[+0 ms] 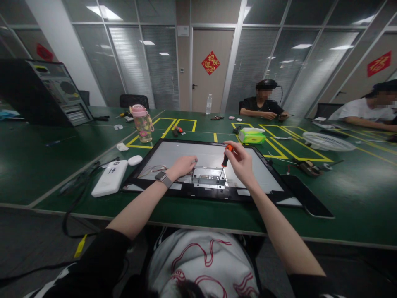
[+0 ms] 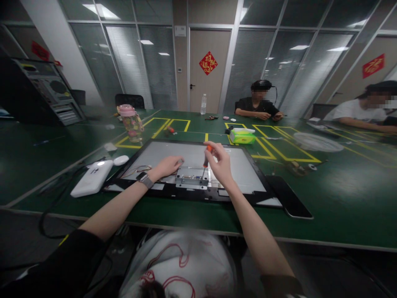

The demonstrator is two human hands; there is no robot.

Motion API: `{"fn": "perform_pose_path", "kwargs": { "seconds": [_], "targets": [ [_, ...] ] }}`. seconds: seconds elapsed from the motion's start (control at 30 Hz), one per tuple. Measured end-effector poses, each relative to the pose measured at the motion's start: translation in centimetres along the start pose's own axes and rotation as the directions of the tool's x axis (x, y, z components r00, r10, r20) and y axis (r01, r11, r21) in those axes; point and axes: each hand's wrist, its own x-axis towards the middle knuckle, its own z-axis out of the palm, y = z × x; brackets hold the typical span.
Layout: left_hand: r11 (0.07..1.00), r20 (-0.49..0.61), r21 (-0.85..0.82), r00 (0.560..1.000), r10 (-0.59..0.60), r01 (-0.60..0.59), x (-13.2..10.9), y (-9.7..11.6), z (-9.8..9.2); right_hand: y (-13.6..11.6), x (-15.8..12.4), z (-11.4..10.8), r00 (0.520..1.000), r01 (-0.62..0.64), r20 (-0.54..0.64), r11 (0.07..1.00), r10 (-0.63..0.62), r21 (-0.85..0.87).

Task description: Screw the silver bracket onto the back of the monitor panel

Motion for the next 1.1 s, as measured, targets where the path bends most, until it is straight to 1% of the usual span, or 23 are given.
{"fn": "perform_pose_path", "kwargs": {
  "seconds": [0.07,0.13,0.2,0.3,0.37,0.47,0.6,0.67,0.73,0.8,0.9,0.97,1.1],
  "targets": [
    [1.000,0.002,-0.001,1.000,0.002,-0.002,0.04,-0.06,0.08,-0.06,0.02,0.09,0.999,0.009,-0.045,0.999,-0.010,-0.031],
    [1.000,0.001,-0.004,1.000,0.003,-0.003,0.09,-0.14,0.17,-0.15,0.02,0.08,0.999,0.009,-0.049,0.999,-0.012,-0.048],
    [1.000,-0.003,-0.007,1.000,0.004,-0.004,0.11,-0.21,0.24,-0.18,0.01,-0.02,1.000,0.010,-0.015,0.999,-0.011,-0.044],
    [1.000,-0.004,-0.001,1.000,0.004,-0.004,0.10,-0.27,0.26,-0.02,-0.01,-0.17,0.998,-0.008,0.058,1.000,0.007,0.028],
    [1.000,-0.001,0.005,1.000,0.004,-0.004,0.08,-0.25,0.22,0.11,-0.01,-0.17,0.996,-0.032,0.079,0.998,0.028,0.056],
    [1.000,0.004,0.011,1.000,0.003,-0.003,0.07,-0.17,0.16,0.07,0.00,-0.05,0.999,-0.025,0.022,0.999,0.025,-0.029],
    [1.000,0.004,0.013,1.000,0.003,-0.004,0.12,-0.15,0.17,-0.52,-0.06,0.01,0.994,0.029,-0.098,0.975,-0.051,-0.219],
    [1.000,0.002,0.012,1.000,0.008,-0.008,0.15,-0.22,0.23,-0.76,-0.13,-0.08,0.992,0.054,-0.099,0.964,-0.082,-0.260],
    [1.000,0.001,0.009,1.000,0.012,-0.012,0.16,-0.29,0.29,-0.75,-0.19,-0.21,0.994,0.085,-0.052,0.968,-0.100,-0.236],
    [1.000,0.003,0.005,1.000,0.011,-0.011,0.15,-0.32,0.31,-0.50,-0.22,-0.32,0.995,0.097,0.015,0.984,-0.096,-0.148],
    [1.000,0.002,0.001,1.000,0.006,-0.006,0.10,-0.25,0.25,-0.06,-0.19,-0.32,0.996,0.054,0.071,0.998,-0.052,-0.030],
    [1.000,0.002,-0.002,1.000,0.004,-0.004,0.07,-0.17,0.16,0.04,-0.15,-0.21,0.999,0.036,0.041,0.998,-0.034,-0.052],
    [1.000,0.008,-0.004,1.000,0.005,-0.005,0.04,-0.05,0.04,-0.16,-0.09,-0.04,0.998,0.038,-0.046,0.987,-0.046,-0.158]
  ]
}}
